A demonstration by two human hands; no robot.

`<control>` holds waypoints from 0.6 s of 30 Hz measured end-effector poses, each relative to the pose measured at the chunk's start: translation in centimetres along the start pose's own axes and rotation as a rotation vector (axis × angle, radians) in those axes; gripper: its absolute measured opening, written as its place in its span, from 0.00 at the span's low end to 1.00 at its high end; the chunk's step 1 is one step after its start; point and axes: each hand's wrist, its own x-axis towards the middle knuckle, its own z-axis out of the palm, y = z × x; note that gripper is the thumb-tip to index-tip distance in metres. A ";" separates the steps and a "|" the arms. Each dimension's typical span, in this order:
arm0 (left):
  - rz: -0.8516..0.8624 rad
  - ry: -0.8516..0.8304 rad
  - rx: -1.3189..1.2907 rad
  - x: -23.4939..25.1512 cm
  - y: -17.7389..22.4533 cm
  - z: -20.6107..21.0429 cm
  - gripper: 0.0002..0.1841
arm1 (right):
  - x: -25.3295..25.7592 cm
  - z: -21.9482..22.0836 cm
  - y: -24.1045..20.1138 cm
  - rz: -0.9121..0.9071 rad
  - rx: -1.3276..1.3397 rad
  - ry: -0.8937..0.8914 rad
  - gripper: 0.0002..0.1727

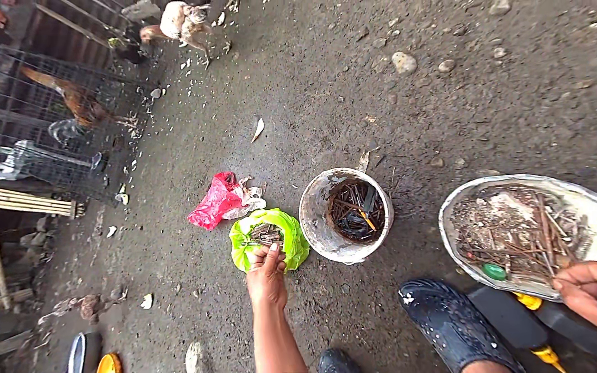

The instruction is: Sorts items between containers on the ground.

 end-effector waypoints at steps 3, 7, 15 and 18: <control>0.159 -0.221 0.105 -2.0 4.1 1.8 0.04 | -0.3 -0.2 -1.0 -0.046 0.109 -0.004 0.13; 0.388 -0.244 0.409 -5.3 7.5 5.2 0.16 | 0.3 2.0 -4.0 -0.159 0.427 -0.002 0.13; 0.343 -1.045 0.704 -13.8 2.8 11.3 0.16 | 1.2 3.2 -8.2 -0.332 0.671 -0.233 0.14; 0.377 -1.068 0.735 -13.4 2.2 11.1 0.09 | 1.2 3.4 -8.6 -0.389 0.707 -0.250 0.13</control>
